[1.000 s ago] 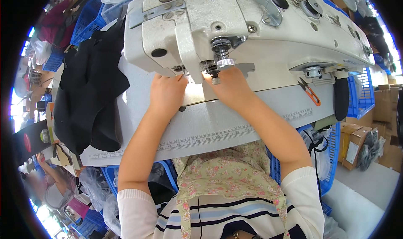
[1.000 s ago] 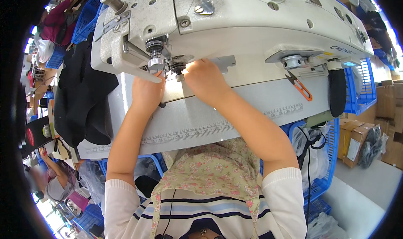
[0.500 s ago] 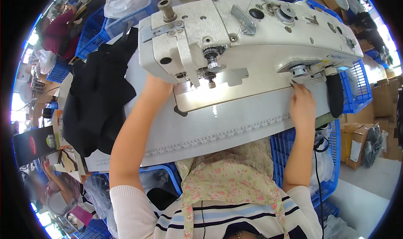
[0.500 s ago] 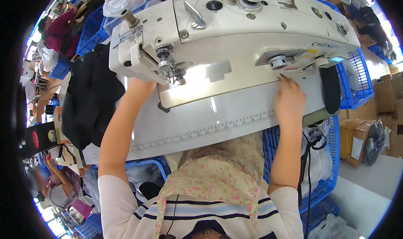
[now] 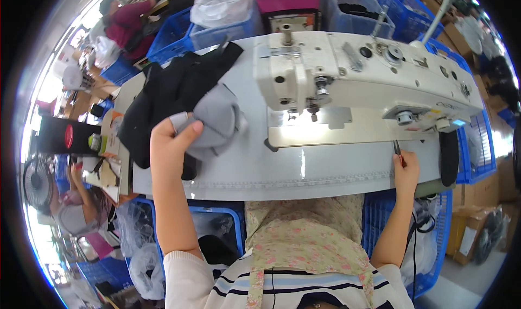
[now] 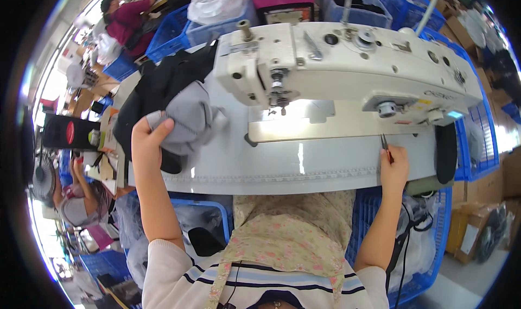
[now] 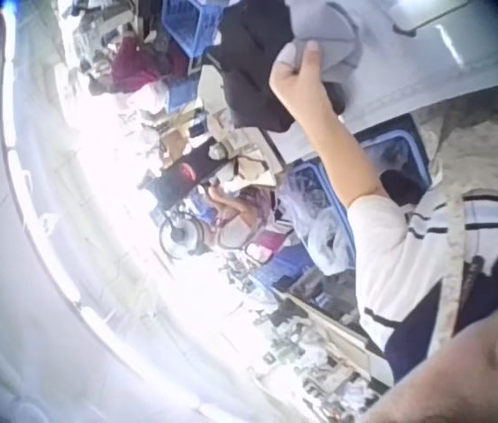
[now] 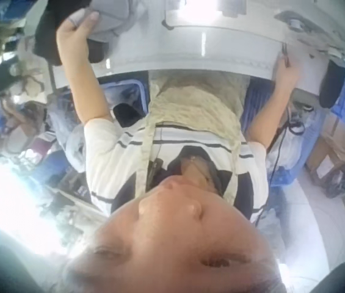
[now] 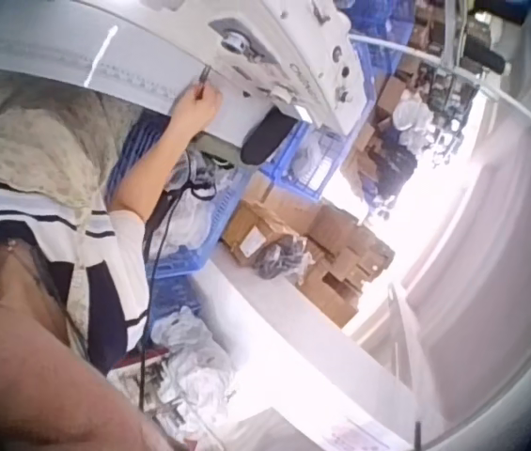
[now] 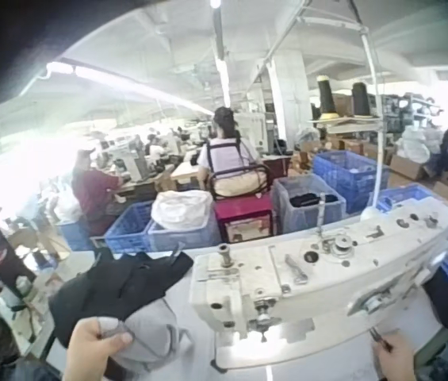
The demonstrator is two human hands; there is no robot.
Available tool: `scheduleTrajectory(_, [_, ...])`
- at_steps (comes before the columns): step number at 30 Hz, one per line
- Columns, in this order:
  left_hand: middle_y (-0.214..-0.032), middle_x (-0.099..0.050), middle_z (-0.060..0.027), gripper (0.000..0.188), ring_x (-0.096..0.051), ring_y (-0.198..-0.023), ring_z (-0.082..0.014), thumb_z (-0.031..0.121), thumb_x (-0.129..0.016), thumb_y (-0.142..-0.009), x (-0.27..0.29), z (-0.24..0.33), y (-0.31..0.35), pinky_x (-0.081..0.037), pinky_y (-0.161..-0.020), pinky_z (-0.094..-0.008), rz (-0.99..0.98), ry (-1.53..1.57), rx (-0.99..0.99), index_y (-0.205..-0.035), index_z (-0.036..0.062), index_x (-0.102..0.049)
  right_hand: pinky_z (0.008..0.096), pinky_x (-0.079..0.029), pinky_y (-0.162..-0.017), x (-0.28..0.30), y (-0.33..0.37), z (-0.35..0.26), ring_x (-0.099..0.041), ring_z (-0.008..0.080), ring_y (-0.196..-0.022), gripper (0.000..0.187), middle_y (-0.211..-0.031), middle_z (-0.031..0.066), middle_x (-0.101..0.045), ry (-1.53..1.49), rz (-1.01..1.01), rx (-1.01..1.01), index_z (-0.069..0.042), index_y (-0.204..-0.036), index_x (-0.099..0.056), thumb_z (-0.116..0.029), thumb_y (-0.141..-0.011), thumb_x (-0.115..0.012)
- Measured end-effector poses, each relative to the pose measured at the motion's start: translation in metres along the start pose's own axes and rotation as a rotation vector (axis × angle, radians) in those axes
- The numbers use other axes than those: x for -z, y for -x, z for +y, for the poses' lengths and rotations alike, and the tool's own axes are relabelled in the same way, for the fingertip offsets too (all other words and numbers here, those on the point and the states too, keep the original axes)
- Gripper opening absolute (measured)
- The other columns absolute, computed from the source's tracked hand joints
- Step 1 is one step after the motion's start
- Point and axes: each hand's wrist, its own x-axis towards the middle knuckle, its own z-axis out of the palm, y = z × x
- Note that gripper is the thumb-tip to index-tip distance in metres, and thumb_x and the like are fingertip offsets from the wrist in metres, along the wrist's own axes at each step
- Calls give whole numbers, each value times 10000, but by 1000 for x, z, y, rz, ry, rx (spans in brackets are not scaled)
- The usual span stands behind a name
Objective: The person sews black fabric pieces using an industrial sewing machine, then trims the excess thread and edges with scissors. They repeat this process for multiple glove components, handling the fabric and tools with both hands.
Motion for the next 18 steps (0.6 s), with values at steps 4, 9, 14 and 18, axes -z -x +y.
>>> scheduleTrajectory(4, [-795, -661, 16, 222, -570, -717, -48, 55, -813, -712, 25, 1, 58, -446, -654, -216, -96, 10, 42, -891, -4, -697, 281, -463, -587, 0, 18, -91, -560, 136, -627, 223, -830, 66, -636, -657, -227, -304, 3, -1081, -660, -131, -912, -603])
scheduleTrajectory(9, [-746, -644, 6, 182, -562, -692, -55, 17, -794, -708, 11, 20, 96, -428, -625, -212, -347, 131, 192, -852, -30, -693, 259, -445, -559, 11, 29, -184, -559, 121, -615, 297, -809, 68, -659, -735, -528, 287, -22, -1129, -671, -232, -926, -617])
scheduleTrajectory(14, [-665, -604, -46, 145, -568, -642, -101, 3, -774, -716, -3, 34, 106, -408, -569, -246, -578, 16, 1, -813, -65, -691, 267, -420, -543, 24, 29, -247, -533, 150, -600, 371, -734, 65, -613, -708, -645, 691, -53, -1123, -695, -177, -779, -762])
scheduleTrajectory(18, [-673, -619, -63, 145, -572, -639, -112, 13, -777, -717, -10, 37, 108, -409, -561, -255, -661, -29, -36, -807, -58, -687, 293, -422, -522, 30, 30, -259, -553, 173, -573, 338, -658, 30, -575, -682, -724, 666, -112, -1054, -735, -240, -746, -787])
